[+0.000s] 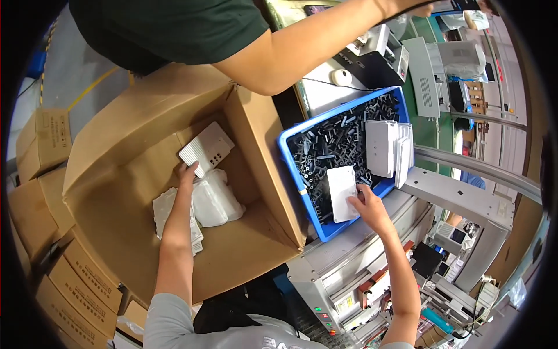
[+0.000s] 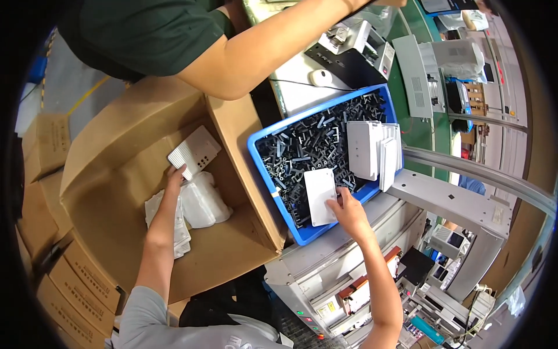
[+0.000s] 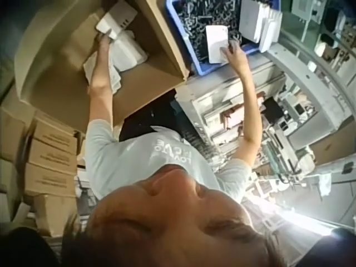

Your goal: Placing electronic components into an assembly machine for processing on a factory line.

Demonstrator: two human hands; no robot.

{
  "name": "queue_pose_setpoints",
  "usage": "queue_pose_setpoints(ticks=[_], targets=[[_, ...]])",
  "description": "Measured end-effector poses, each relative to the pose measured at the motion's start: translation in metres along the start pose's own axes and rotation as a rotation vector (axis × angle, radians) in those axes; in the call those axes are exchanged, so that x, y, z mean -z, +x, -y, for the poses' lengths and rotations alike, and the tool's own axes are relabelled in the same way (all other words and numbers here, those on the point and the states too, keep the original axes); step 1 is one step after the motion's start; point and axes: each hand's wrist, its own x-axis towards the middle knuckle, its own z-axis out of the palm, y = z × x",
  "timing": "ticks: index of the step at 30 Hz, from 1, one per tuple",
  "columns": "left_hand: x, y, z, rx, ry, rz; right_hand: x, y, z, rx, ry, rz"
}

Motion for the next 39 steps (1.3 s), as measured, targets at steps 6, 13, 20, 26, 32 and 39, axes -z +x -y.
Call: queue_pose_setpoints(ticks=[6,13,20,26,32,39], targets=[[0.025,-0.056,-0.077,-0.258,0.259,-0.028,-0.016,0.041,0.059,0.333,0.082,-0.316],[-0.006,-0.214,-0.197,-0.194,-0.192,0.183,-0.033,0.073,0.06,0.549,-0.325,-0.494],[-0.029,-0.314,-0.24,-0.269,-0.31,0.375,-0.042,0.066,0.04,0.64,-0.319,-0.668],[-0.068,-0.376,-0.229,-0.136,-0.434,0.541,-0.024,0.034,0.049,0.348,0.023,-0.747],[-0.119,-0.436,-0.218,-0.417,-0.489,0.557,0.013,-0.116,0.142,0.345,1.032,-0.491],[-0.143,-0.483,-0.203,-0.464,-0.428,0.644,0.016,-0.178,0.156,0.347,1.017,-0.796]])
